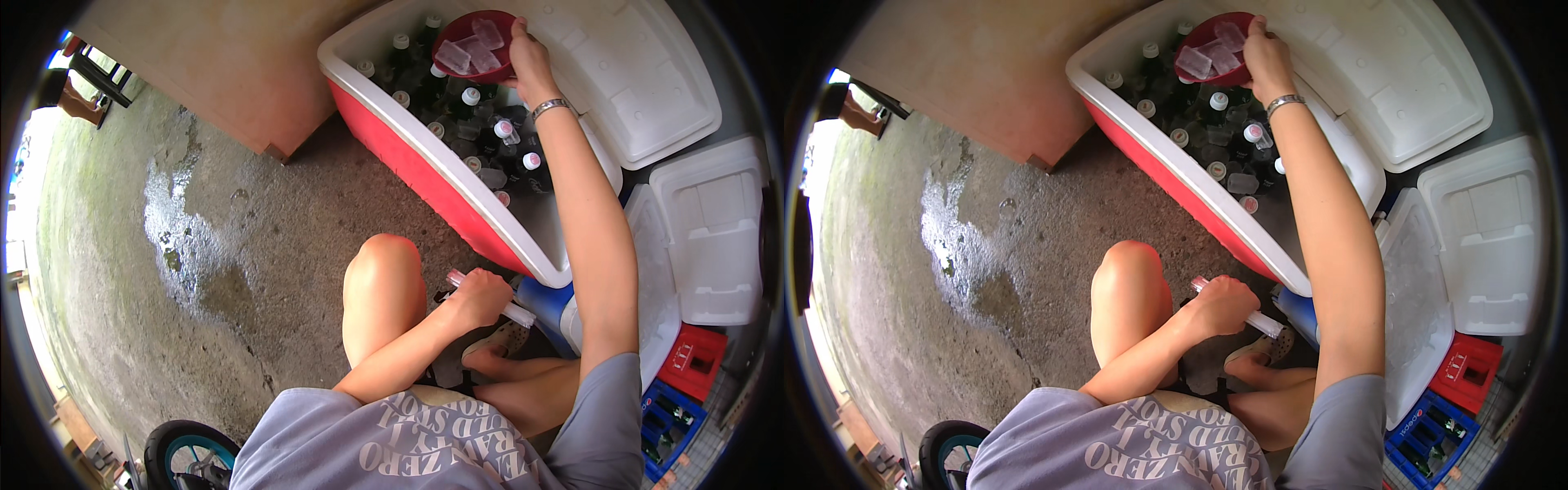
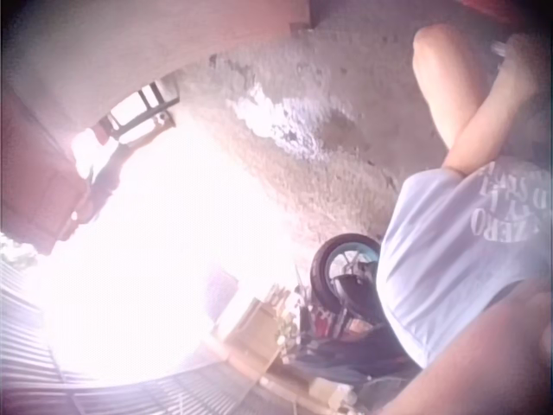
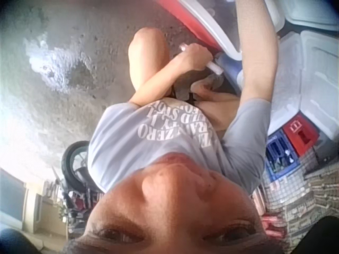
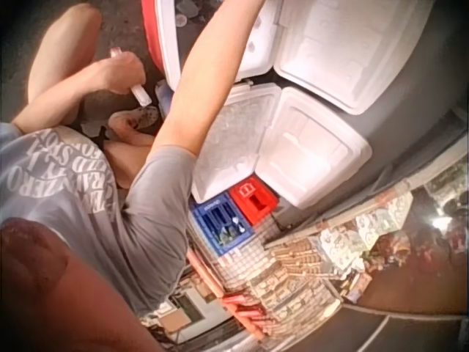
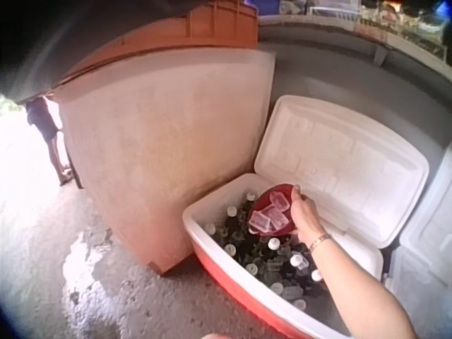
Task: The person scoops ice from a white cooler using a red scoop and pours it into a pink cooler containing green bottles. After filling the pink cooler, the person closes both coolers and places a box of Choco milk on top of the white cooler.
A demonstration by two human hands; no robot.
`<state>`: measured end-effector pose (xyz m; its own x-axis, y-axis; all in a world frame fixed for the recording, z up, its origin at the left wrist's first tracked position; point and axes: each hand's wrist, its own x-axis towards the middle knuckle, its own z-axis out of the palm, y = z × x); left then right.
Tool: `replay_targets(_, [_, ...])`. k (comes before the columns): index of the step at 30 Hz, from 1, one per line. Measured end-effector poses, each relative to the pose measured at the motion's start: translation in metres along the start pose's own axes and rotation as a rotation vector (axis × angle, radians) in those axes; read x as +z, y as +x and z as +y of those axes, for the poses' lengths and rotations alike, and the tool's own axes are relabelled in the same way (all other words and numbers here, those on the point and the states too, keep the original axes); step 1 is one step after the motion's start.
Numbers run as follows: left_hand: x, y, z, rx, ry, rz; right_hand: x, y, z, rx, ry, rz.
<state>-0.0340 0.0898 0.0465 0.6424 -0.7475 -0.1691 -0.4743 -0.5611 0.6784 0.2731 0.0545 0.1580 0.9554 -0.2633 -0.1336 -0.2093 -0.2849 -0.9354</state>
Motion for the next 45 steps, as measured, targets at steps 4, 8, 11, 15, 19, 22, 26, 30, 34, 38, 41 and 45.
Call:
replay_targets(4, [-0.004, -0.001, 0.002, 0.014, -0.027, -0.006, 0.019, 0.003, 0.004, -0.291, -0.371, 0.11])
replay_targets(8, [-0.007, -0.002, 0.002, 0.008, -0.022, -0.046, 0.029, 0.011, 0.007, -0.216, -0.353, 0.057])
replay_targets(11, [-0.001, -0.002, 0.0, 0.012, -0.041, -0.009, 0.03, 0.026, 0.021, -0.082, -0.162, -0.041])
replay_targets(15, [-0.005, -0.006, 0.006, 0.026, -0.029, -0.012, 0.033, 0.027, 0.02, -0.13, -0.16, 0.032])
replay_targets(19, [-0.002, -0.012, 0.006, 0.023, -0.035, 0.001, 0.058, 0.005, -0.019, -0.401, -0.423, 0.174])
replay_targets(22, [-0.007, -0.015, 0.007, 0.026, -0.031, -0.01, 0.084, 0.013, -0.032, -0.423, -0.49, 0.234])
replay_targets(26, [-0.007, -0.02, 0.001, 0.008, -0.029, 0.012, 0.095, 0.005, -0.04, -0.327, -0.473, 0.232])
replay_targets(30, [-0.011, -0.021, 0.001, 0.013, -0.038, -0.003, 0.08, 0.021, -0.02, -0.335, -0.418, 0.206])
replay_targets(34, [-0.016, -0.02, -0.002, 0.014, -0.051, -0.028, 0.051, 0.016, -0.006, -0.321, -0.446, 0.161])
replay_targets(38, [-0.015, -0.016, -0.006, -0.008, -0.028, -0.044, 0.027, 0.002, 0.001, -0.233, -0.424, 0.095])
replay_targets(41, [-0.015, -0.014, -0.006, -0.001, -0.035, -0.053, 0.008, -0.003, 0.0, -0.261, -0.469, 0.097])
replay_targets(45, [-0.012, -0.011, -0.004, 0.032, -0.04, -0.053, 0.003, -0.005, 0.001, -0.403, -0.571, 0.145])
